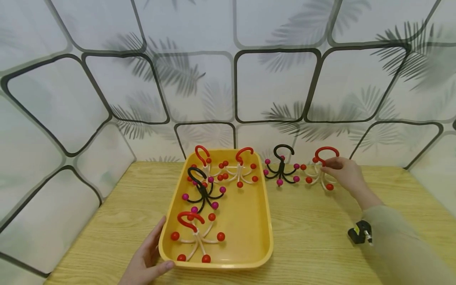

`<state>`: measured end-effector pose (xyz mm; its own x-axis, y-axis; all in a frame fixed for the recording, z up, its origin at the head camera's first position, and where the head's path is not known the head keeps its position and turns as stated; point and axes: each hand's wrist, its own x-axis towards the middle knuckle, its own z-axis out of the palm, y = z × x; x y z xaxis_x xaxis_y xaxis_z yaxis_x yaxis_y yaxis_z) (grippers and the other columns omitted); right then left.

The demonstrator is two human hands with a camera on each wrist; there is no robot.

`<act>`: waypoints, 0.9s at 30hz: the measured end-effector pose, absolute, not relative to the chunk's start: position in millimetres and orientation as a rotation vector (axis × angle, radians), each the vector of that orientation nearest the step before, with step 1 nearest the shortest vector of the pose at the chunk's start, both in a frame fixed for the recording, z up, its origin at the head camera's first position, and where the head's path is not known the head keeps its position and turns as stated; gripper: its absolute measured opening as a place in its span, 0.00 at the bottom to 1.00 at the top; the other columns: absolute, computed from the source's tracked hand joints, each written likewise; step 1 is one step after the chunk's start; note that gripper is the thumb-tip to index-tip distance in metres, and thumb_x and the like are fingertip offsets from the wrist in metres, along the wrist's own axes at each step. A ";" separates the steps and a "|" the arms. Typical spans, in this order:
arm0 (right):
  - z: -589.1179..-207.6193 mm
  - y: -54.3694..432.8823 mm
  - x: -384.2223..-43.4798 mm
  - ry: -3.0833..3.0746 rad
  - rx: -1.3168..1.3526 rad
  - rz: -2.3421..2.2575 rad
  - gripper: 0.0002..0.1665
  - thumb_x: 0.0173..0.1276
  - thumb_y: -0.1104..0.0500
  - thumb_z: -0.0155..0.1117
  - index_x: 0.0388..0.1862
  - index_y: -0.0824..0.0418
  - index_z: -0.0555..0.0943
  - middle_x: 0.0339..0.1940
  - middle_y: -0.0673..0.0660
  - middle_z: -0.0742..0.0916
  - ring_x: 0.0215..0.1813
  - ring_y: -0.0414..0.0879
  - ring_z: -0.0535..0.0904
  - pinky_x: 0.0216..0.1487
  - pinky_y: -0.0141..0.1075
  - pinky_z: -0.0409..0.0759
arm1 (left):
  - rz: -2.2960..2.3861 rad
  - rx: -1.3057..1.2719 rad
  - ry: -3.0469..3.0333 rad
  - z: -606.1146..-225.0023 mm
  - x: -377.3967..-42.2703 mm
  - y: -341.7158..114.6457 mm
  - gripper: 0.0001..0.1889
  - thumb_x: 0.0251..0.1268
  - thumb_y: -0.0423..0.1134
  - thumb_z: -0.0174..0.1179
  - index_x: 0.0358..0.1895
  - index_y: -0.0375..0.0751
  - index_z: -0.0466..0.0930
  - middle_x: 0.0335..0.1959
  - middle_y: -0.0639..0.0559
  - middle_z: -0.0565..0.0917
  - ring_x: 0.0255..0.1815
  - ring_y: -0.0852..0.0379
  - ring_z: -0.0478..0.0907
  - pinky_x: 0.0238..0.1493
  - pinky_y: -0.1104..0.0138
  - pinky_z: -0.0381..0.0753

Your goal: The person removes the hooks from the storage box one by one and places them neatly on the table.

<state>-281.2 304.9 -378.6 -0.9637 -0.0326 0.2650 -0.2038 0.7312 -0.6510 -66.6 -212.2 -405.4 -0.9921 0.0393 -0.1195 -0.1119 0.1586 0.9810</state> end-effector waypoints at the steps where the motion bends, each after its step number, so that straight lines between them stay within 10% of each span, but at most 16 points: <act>1: -379.3 304.6 -281.4 -2.700 0.182 1.058 0.21 0.66 0.53 0.65 0.48 0.69 0.80 0.42 0.67 0.85 0.41 0.46 0.79 0.35 0.28 0.74 | 1.963 -0.080 2.297 -405.2 -66.5 -212.1 0.49 0.57 0.33 0.67 0.77 0.44 0.44 0.76 0.41 0.49 0.72 0.41 0.51 0.55 0.77 0.70; 27: -365.2 301.5 -268.8 -2.540 -0.060 1.264 0.42 0.63 0.44 0.66 0.66 0.69 0.68 0.59 0.68 0.76 0.59 0.61 0.73 0.37 0.15 0.71 | 1.949 -0.046 2.322 -408.4 -68.2 -213.6 0.47 0.59 0.33 0.66 0.77 0.44 0.45 0.76 0.39 0.49 0.73 0.40 0.51 0.55 0.78 0.69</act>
